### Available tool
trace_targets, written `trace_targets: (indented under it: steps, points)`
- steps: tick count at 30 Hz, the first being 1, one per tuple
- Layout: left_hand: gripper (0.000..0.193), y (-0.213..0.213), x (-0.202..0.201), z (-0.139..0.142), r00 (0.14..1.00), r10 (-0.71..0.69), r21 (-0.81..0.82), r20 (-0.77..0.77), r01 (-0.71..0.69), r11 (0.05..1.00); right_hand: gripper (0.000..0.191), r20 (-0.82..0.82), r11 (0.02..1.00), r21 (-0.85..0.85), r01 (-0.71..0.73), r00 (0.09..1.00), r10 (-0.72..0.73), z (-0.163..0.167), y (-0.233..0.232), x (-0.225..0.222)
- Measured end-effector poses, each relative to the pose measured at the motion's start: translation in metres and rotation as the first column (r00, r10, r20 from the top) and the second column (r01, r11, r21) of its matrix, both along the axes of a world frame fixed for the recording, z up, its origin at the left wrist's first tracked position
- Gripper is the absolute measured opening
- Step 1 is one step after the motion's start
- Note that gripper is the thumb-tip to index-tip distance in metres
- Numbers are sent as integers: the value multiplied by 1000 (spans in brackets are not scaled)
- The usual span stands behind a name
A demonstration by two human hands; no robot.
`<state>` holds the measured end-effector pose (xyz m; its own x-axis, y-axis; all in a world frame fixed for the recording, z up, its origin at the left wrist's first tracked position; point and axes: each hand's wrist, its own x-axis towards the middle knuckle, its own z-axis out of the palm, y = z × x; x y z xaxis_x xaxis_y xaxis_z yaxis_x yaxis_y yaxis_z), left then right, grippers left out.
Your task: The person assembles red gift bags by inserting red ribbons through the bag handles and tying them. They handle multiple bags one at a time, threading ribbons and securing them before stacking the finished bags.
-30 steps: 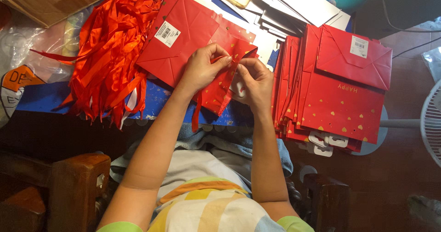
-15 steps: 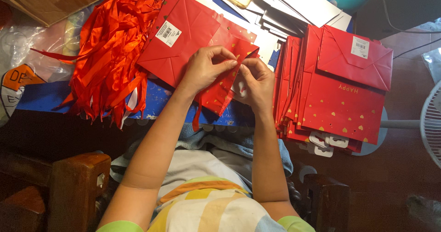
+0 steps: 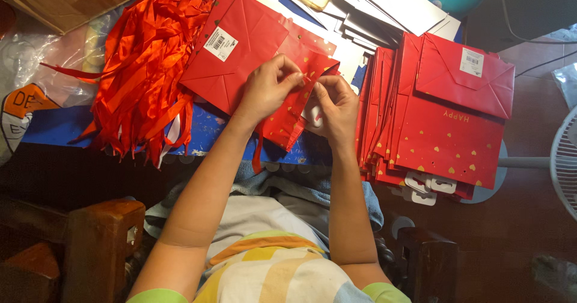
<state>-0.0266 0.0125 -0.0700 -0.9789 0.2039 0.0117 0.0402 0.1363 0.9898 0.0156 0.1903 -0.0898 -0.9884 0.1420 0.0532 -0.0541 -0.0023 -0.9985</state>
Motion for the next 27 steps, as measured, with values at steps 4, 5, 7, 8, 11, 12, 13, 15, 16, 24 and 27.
trace_targets:
  steps: [4, 5, 7, 8, 11, 12, 13, 15, 16, 24, 27]
  points:
    - [14, 0, -2, -6, 997, 29, 57, 66, -33, 998, 11, -21, 1000, 1, -2, 1000, 2, 6, -2, 5]
    - [13, 0, -2, -6, 995, 15, 89, 103, -24, 996, 13, 1, 1000, -15, -17, 1000, 17, 11, -3, 6]
    - [12, -3, 0, -1, 997, -14, 168, 79, 0, 986, 19, 52, 997, -50, -53, 997, 55, 24, -4, 13]
    - [12, -6, 2, 3, 1000, -24, 215, 18, 19, 976, 22, 41, 998, 38, -44, 998, 42, 31, -7, 17]
    - [12, -11, 17, 20, 998, 22, 252, -59, -7, 968, 32, -23, 947, 321, 1, 1000, 7, 60, -16, 32]
    - [13, -12, 25, 27, 997, 47, 249, -67, -29, 968, 35, -62, 904, 428, 28, 998, -2, 70, -19, 37]
    - [14, -12, 31, 36, 997, 53, 278, -47, -38, 960, 38, -105, 848, 527, 59, 994, -4, 80, -23, 41]
    - [16, -13, 44, 53, 998, 68, 337, -7, -62, 940, 48, -76, 925, 379, 33, 997, -4, 99, -30, 49]
    - [16, -14, 50, 61, 998, 68, 326, 12, -68, 943, 54, -61, 953, 301, 19, 998, -1, 105, -34, 53]
    - [15, -31, 90, 94, 999, -41, 354, 7, 36, 935, 18, -226, 940, 342, -21, 969, 104, 120, -45, 73]
    - [17, -53, 99, 95, 999, -45, 300, -8, 46, 953, 10, -228, 967, 254, -8, 971, 68, 120, -41, 77]
